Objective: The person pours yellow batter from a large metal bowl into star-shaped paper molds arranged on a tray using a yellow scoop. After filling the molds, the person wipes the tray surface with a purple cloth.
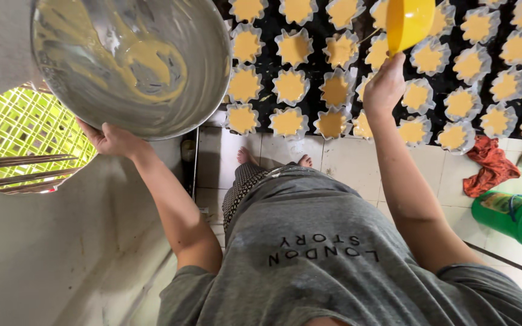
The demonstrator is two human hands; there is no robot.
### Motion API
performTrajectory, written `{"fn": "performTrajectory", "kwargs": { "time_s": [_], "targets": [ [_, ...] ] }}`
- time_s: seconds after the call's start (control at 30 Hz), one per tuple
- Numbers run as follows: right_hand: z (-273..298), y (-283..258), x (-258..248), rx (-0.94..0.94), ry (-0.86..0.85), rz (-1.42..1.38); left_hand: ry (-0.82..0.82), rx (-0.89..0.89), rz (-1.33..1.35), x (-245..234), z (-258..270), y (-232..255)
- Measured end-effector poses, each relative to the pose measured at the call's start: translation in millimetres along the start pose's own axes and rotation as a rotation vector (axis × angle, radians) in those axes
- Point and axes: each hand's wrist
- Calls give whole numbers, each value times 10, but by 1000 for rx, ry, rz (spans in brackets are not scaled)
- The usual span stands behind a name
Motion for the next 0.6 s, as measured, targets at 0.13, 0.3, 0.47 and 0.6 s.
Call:
{"fn": "performTrajectory", "kwargs": {
  "time_s": [0.13, 0.3, 0.47, 0.6],
  "targets": [
    [122, 75, 207, 54, -212, 182, -13, -8, -13, -57, -14, -24],
    [166, 60, 235, 176, -393, 141, -58, 17, -92, -245, -52, -161],
    [-149, -79, 83, 1082, -919, -1033, -74, -160, -203, -401, 78, -139],
    [-250, -370, 21, 1207, -1174, -1463, 166, -307, 167, -138, 1143, 34]
  ]
}}
Point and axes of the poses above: each hand's wrist, its own z-axis away from the middle knuckle, its own x-axis out of the palm, y = z × x, and after that the axes turned 14 degrees about x, right-handed
